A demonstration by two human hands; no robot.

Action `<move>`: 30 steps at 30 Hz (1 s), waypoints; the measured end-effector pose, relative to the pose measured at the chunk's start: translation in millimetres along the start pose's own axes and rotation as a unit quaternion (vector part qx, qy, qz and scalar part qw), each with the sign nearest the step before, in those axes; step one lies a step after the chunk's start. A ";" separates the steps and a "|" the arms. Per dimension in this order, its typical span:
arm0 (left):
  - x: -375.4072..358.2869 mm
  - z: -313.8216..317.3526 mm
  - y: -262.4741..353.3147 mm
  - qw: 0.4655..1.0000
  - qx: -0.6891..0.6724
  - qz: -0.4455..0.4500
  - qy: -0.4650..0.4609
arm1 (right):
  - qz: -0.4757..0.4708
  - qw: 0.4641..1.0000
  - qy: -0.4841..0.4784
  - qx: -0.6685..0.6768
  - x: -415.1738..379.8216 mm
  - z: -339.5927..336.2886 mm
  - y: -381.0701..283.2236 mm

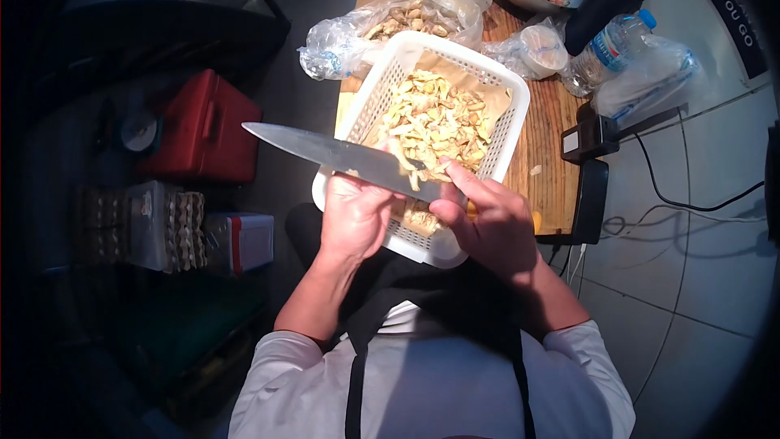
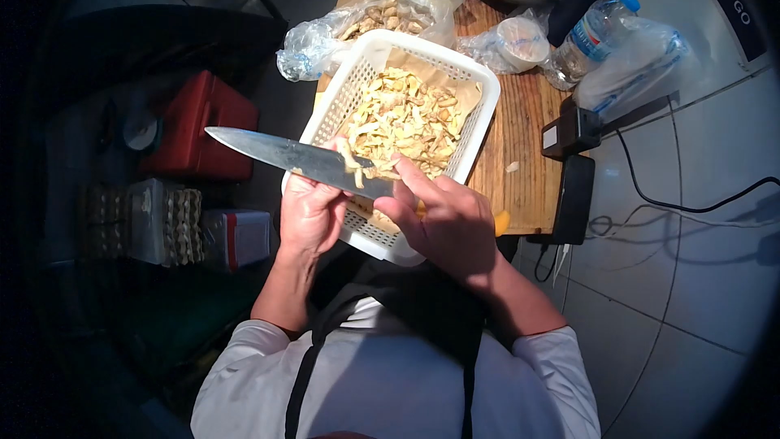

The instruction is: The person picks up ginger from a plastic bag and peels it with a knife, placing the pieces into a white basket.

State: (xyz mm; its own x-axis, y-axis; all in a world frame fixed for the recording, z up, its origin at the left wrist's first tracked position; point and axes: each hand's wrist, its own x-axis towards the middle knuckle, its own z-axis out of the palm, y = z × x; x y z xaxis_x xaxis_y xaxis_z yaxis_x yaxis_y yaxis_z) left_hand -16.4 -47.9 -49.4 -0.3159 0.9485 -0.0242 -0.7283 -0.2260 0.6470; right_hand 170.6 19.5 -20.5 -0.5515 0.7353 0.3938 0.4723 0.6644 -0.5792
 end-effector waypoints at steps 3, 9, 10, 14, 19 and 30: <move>-9.2 4.9 -8.4 0.997 0.029 -0.073 0.022 | 0.009 0.999 0.009 0.045 8.3 2.2 2.8; -9.0 5.2 -8.2 0.993 -0.013 -0.114 -0.010 | 0.124 0.979 -0.038 0.156 16.3 -4.7 13.1; -6.2 2.0 -7.2 0.994 -0.020 -0.106 0.017 | 0.115 0.981 -0.052 0.146 15.8 -9.6 10.6; 1.7 3.7 -0.2 0.998 -0.020 -0.049 0.046 | 0.035 0.992 -0.060 0.105 -2.3 -4.2 14.0; 8.9 -1.5 -0.5 0.998 -0.029 -0.007 0.048 | 0.067 0.988 -0.112 0.084 -4.3 -10.6 6.2; 5.0 -2.2 1.1 0.999 0.014 -0.003 0.046 | 0.049 0.994 -0.084 0.056 -6.9 -8.9 4.3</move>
State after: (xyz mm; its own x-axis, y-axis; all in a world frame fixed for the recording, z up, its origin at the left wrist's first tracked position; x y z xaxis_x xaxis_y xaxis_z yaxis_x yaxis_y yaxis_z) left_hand -20.1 -43.8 -50.5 -0.3659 0.9256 -0.0972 -0.7132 -0.2117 0.6682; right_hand 182.5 18.4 -19.4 -0.6182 0.7567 0.2128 0.4546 0.5651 -0.6885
